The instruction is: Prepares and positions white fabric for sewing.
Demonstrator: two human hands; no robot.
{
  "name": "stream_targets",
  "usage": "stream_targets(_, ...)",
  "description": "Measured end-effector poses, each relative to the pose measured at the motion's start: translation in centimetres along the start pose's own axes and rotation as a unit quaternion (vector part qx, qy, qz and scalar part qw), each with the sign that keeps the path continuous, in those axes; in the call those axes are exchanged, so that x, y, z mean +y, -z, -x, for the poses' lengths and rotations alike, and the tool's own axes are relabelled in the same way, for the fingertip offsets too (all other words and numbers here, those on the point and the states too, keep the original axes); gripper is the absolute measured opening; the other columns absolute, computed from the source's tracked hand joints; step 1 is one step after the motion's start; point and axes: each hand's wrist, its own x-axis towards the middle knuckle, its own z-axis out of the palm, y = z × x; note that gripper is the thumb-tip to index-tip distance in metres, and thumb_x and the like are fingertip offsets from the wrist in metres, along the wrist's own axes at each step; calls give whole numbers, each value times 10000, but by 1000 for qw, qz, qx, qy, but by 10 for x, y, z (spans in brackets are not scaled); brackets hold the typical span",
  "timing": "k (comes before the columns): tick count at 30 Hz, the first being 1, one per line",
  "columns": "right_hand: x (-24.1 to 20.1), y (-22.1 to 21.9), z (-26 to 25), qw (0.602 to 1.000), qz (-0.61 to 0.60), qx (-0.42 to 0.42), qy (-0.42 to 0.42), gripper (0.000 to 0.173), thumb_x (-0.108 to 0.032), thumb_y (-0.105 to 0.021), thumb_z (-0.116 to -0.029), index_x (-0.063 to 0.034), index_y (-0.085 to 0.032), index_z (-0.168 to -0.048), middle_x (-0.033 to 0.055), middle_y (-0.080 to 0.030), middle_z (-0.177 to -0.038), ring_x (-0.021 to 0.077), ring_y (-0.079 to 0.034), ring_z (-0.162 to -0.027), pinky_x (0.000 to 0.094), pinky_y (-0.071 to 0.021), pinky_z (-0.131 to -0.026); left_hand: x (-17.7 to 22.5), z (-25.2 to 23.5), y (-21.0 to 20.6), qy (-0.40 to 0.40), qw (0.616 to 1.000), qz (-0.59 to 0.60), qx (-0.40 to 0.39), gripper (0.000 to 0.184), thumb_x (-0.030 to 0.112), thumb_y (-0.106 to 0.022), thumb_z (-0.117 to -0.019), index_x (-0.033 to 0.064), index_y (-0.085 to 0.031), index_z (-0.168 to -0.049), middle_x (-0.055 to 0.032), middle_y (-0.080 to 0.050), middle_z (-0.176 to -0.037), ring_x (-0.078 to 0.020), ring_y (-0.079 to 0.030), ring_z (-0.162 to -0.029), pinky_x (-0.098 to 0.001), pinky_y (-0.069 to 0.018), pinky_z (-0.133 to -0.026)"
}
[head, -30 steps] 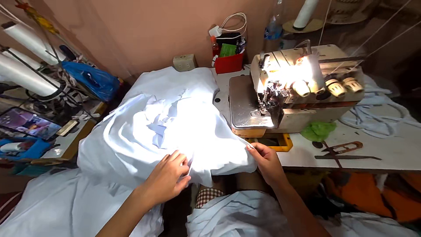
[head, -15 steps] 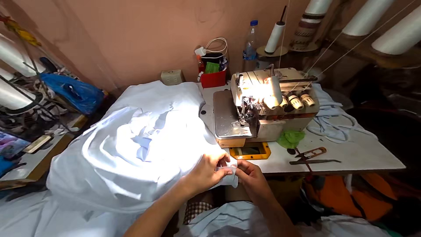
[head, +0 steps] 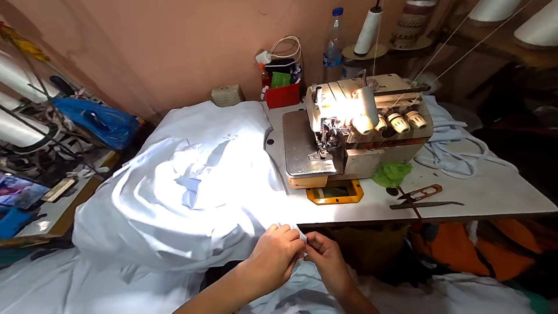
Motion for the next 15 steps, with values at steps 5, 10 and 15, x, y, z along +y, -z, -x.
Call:
stream_targets(5,-12,3,-4,999,-32,-20,19,127,55,-626,-864,-41,-697,-907,-53,-705,-817,-10,-657,-740,176,-563,-711,-3,-5,-3,-21,994,-11,106,144,180,-636,-926,100,-752,-894,-43,-684,-814,-208,-653,-774,-352,-495,-671)
stream_targets(10,-30,3,-7,995,-71,-32,68,165,46,-633,-847,-104,-681,-897,-74,-713,-815,-22,-660,-731,161,-556,-685,-3,-12,8,-16,982,-18,189,171,201,-611,-958,131,-763,-927,6,-711,-833,-147,-644,-826,-283,-486,-728)
stream_targets(15,-42,0,-9,990,-46,-37,129,153,47,-634,-855,-76,-701,-916,-63,-727,-828,-29,-664,-735,146,-556,-691,-1,-16,19,-16,978,-42,204,177,219,-613,-964,140,-750,-885,18,-698,-815,-143,-630,-845,-270,-468,-756)
